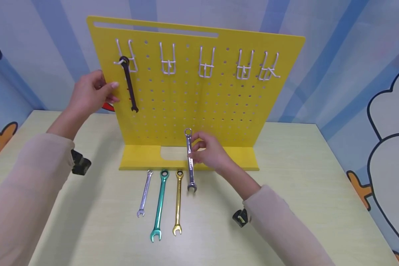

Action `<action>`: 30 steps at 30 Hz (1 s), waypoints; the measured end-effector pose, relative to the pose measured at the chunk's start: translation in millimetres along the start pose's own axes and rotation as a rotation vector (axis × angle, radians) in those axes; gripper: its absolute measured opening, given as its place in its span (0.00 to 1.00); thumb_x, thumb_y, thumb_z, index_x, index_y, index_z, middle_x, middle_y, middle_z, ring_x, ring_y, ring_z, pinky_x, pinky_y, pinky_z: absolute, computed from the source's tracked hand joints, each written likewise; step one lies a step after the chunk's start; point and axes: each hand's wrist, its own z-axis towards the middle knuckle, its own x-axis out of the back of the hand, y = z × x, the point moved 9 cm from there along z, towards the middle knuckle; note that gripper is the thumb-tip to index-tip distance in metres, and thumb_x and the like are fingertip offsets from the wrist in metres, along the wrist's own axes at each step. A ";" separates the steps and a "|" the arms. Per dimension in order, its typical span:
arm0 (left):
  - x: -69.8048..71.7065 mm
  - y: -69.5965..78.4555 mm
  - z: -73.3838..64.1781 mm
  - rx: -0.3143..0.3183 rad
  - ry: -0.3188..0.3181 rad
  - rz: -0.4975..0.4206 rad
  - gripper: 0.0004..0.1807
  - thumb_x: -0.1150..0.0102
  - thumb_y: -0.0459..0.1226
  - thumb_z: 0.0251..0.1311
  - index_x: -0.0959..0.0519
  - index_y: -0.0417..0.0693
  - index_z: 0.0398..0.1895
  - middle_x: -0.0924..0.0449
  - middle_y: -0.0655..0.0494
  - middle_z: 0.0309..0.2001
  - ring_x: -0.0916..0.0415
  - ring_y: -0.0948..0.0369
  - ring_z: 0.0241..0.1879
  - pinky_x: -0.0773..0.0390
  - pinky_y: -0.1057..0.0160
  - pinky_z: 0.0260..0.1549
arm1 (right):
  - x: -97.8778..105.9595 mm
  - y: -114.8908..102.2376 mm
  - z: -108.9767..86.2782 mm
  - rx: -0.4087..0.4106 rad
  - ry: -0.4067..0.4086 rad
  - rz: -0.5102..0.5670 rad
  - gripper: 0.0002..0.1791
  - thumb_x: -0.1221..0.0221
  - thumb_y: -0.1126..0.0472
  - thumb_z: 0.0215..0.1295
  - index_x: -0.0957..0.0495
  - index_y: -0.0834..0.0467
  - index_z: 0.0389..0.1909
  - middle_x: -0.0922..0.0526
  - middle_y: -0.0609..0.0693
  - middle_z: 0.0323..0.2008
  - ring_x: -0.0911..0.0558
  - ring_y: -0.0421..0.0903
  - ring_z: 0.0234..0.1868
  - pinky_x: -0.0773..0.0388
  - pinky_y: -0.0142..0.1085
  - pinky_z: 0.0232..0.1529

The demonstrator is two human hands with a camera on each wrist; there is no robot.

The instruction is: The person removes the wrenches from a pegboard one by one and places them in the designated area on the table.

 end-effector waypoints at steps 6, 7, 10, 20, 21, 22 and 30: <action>0.3 0.8 -0.5 -0.006 0.006 0.002 0.14 0.53 0.45 0.64 0.34 0.41 0.38 0.26 0.44 0.39 0.20 0.57 0.32 0.18 0.69 0.28 | -5.1 20.4 -4.6 -0.045 -0.027 0.039 0.15 0.44 0.79 0.56 0.34 0.66 0.43 0.25 0.55 0.27 0.22 0.47 0.26 0.19 0.41 0.35; 0.2 0.9 -0.5 -0.006 0.005 0.003 0.14 0.53 0.45 0.64 0.34 0.41 0.37 0.26 0.44 0.39 0.20 0.57 0.32 0.18 0.69 0.28 | -5.5 23.0 -5.4 -0.052 -0.030 0.038 0.15 0.44 0.78 0.56 0.34 0.66 0.43 0.25 0.55 0.27 0.22 0.47 0.26 0.19 0.41 0.35; 0.3 0.7 -0.5 0.002 0.006 0.000 0.14 0.53 0.45 0.64 0.34 0.41 0.37 0.26 0.45 0.38 0.20 0.57 0.32 0.18 0.69 0.29 | -5.7 29.4 -7.2 -0.076 -0.028 0.032 0.14 0.44 0.78 0.56 0.34 0.65 0.42 0.25 0.55 0.27 0.22 0.47 0.26 0.19 0.44 0.35; 0.3 -0.1 -0.9 0.018 0.009 0.002 0.15 0.53 0.45 0.65 0.33 0.41 0.43 0.26 0.46 0.39 0.21 0.57 0.34 0.18 0.68 0.32 | -4.6 43.7 -10.8 -0.113 -0.035 0.038 0.14 0.44 0.77 0.57 0.33 0.64 0.42 0.24 0.56 0.28 0.19 0.48 0.27 0.19 0.42 0.34; 0.3 0.1 -1.1 0.016 0.009 0.003 0.15 0.53 0.45 0.65 0.33 0.41 0.43 0.26 0.46 0.39 0.20 0.57 0.34 0.18 0.68 0.32 | -4.7 45.4 -11.2 -0.115 -0.040 0.041 0.14 0.44 0.77 0.57 0.33 0.64 0.41 0.24 0.55 0.28 0.20 0.48 0.27 0.19 0.41 0.33; 0.0 0.1 -1.1 0.016 0.007 0.002 0.15 0.53 0.45 0.65 0.33 0.42 0.43 0.26 0.46 0.39 0.20 0.57 0.33 0.18 0.68 0.32 | -5.0 46.8 -11.6 -0.115 -0.047 0.041 0.13 0.44 0.77 0.57 0.33 0.64 0.41 0.24 0.54 0.27 0.20 0.47 0.27 0.19 0.40 0.33; 0.7 1.7 -1.9 0.007 0.007 -0.001 0.15 0.54 0.45 0.64 0.36 0.41 0.35 0.27 0.45 0.38 0.20 0.57 0.32 0.18 0.69 0.29 | -7.7 56.7 -15.8 -0.139 -0.086 0.071 0.13 0.45 0.77 0.57 0.34 0.64 0.41 0.22 0.54 0.26 0.21 0.49 0.26 0.20 0.38 0.32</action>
